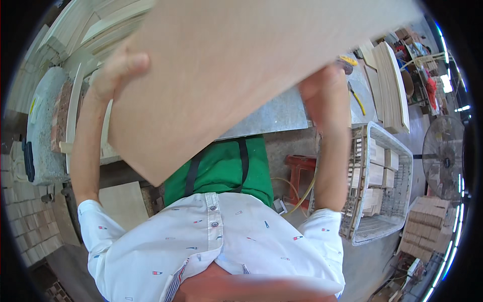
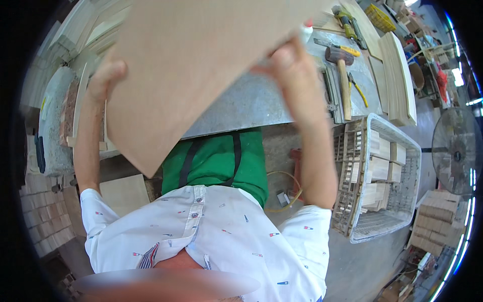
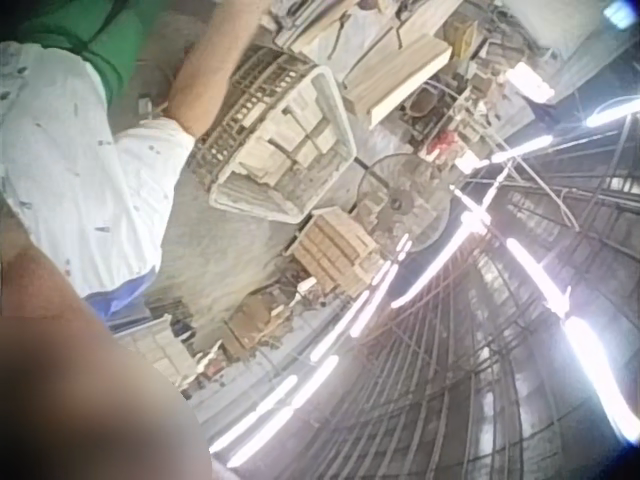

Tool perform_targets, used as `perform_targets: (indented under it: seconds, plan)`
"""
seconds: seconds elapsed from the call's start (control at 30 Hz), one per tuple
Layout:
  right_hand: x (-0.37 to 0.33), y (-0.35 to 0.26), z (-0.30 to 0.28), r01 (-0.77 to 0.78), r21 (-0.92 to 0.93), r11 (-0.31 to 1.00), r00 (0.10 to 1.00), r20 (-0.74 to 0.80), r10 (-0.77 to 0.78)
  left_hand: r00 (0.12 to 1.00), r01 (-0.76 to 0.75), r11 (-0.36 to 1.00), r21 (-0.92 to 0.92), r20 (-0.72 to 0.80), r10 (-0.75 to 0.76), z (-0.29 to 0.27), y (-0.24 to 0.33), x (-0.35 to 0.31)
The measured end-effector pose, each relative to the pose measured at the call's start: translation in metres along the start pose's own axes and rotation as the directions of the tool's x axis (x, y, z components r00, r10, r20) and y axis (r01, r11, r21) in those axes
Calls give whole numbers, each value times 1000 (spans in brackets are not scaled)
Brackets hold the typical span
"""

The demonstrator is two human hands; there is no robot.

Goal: Assembling wooden boxes by applying glue to joints and securing them with a pneumatic nail gun and a mallet.

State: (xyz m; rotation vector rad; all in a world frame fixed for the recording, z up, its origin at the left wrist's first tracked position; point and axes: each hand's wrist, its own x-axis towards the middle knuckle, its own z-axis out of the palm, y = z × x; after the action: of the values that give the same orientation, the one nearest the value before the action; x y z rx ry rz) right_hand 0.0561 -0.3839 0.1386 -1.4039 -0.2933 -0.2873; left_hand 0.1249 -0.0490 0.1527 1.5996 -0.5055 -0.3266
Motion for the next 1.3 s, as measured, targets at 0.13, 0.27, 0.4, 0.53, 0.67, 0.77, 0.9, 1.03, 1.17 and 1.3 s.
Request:
perform_targets:
  seconds: [0.13, 0.27, 0.4, 0.53, 0.67, 0.77, 0.9, 1.03, 1.17, 1.3]
  plan:
    - [-78, 76, 13, -321, 200, 926, 947, 53, 317, 939, 278, 959, 51, 194, -283, -20, -31, 12]
    - [-124, 124, 40, -550, 373, 747, 827, 120, 549, 761, 546, 824, 150, 322, -563, -45, -60, 32]
    - [-131, 143, 54, -722, 425, 547, 667, 214, 714, 645, 672, 719, 176, 336, -686, -55, -95, 42]
    - [-123, 150, 39, -819, 309, 484, 562, 256, 787, 600, 740, 664, 104, 343, -722, -60, -113, 48]
    - [-117, 151, 25, -853, 129, 506, 522, 240, 819, 610, 696, 675, 245, 295, -736, -59, -116, 55]
    - [-117, 136, 11, -857, 26, 515, 502, 266, 823, 649, 551, 684, 479, 269, -711, -59, -111, 47]
    - [-114, 92, -42, -748, -54, 662, 663, -1, 749, 947, 320, 574, 754, -252, -196, -70, -90, -41]
    - [-91, 70, -88, -540, -230, 810, 808, -412, 422, 720, 569, 635, 523, -690, -76, -73, -100, -149]
    - [-60, 87, -92, -500, -405, 766, 861, -327, 389, 631, 634, 668, 390, -760, -156, -72, -120, -202]
    - [-42, 94, -101, -437, -602, 668, 892, -191, 411, 585, 605, 765, 222, -775, -237, -75, -129, -197]
